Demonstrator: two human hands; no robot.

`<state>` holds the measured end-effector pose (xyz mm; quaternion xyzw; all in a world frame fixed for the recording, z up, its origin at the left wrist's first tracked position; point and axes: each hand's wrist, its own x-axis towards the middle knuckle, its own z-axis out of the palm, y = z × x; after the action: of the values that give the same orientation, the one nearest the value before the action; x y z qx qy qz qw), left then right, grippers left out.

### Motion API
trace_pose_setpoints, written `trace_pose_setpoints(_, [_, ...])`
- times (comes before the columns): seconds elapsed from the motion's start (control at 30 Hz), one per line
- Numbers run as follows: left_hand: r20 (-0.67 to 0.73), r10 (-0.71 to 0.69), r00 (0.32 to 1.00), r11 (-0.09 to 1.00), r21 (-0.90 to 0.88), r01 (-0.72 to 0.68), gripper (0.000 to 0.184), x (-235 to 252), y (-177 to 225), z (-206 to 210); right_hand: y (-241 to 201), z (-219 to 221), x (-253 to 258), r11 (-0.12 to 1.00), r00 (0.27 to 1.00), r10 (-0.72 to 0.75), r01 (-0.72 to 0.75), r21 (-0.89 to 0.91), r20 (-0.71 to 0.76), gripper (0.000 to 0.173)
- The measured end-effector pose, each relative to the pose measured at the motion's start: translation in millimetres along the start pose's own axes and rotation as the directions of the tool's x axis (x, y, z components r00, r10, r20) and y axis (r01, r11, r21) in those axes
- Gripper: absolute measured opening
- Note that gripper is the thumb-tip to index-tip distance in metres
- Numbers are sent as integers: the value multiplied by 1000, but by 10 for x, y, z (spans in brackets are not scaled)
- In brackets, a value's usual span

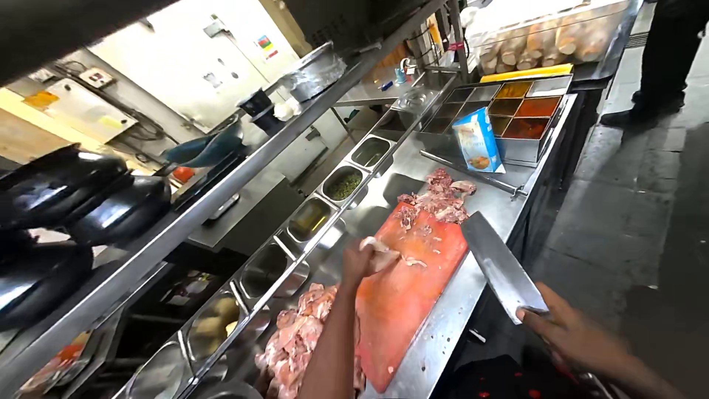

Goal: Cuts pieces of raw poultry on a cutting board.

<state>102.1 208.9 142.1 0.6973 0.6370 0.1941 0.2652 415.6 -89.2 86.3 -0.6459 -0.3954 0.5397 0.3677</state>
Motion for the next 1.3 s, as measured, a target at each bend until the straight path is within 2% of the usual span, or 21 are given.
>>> trace_pose_setpoints(0.03, [19, -27, 999, 992, -125, 29, 25, -49, -131, -138, -72, 69, 59, 998, 997, 22, -18, -64, 68, 54])
trace_pose_setpoints(0.1, [115, -71, 991, 966, -239, 96, 21, -192, -345, -356, -187, 242, 217, 980, 973, 77, -34, -194, 220, 51])
trace_pose_setpoints(0.23, [386, -194, 902, 941, -186, 282, 22, -491, -521, -511, -345, 557, 672, 939, 860, 206, -40, -340, 467, 39])
trace_pose_setpoints(0.3, [476, -196, 858, 934, -177, 311, 21, -582, -595, -414, -415, 580, 964, 924, 840, 238, -40, -381, 488, 38])
trace_pose_setpoints(0.37, [495, -153, 856, 957, -143, 254, 22, -589, -667, -243, -470, 532, 1250, 902, 897, 184, 9, -432, 401, 39])
trace_pose_setpoints(0.43, [431, -58, 900, 998, -10, 69, 20, -508, -729, -63, -571, 474, 1450, 832, 971, 48, 91, -547, 235, 37])
trace_pose_setpoints(0.5, [304, 21, 953, 957, 270, -107, 29, -414, -830, 98, -687, 471, 1492, 783, 992, -43, 106, -613, 117, 33])
trace_pose_setpoints(0.57, [129, 49, 990, 903, 418, -99, 38, -373, -871, 222, -772, 491, 1407, 803, 992, -76, 122, -584, 103, 33])
trace_pose_setpoints(0.63, [-7, 89, 996, 921, 381, -80, 37, -445, -860, 279, -783, 570, 1263, 850, 986, -63, 133, -510, 152, 31])
trace_pose_setpoints(0.73, [-213, 216, 953, 967, 182, -178, 27, -649, -938, 344, -760, 770, 1076, 885, 952, 20, 125, -449, 304, 33])
trace_pose_setpoints(0.83, [-386, 317, 866, 948, 148, -281, 19, -841, -1011, 424, -797, 978, 996, 821, 907, -1, 241, -517, 422, 29])
trace_pose_setpoints(0.9, [-450, 328, 831, 944, 113, -311, 19, -929, -1049, 466, -837, 1088, 964, 756, 883, -5, 311, -576, 469, 30])
trace_pose_setpoints(1.0, [-453, 315, 834, 948, 107, -300, 22, -979, -1062, 459, -887, 1126, 1027, 620, 889, 19, 349, -703, 458, 30])
trace_pose_setpoints(1.13, [-439, 283, 853, 957, 66, -284, 25, -915, -1097, 483, -965, 1023, 1208, 516, 957, -17, 255, -817, 288, 27])
trace_pose_setpoints(1.2, [-392, 286, 875, 947, -24, -320, 26, -864, -1128, 478, -1004, 990, 1223, 529, 968, -52, 236, -815, 246, 26])
trace_pose_setpoints(1.3, [-274, 328, 904, 922, -113, -369, 30, -785, -1129, 455, -1043, 1034, 1160, 582, 954, -115, 291, -760, 277, 23])
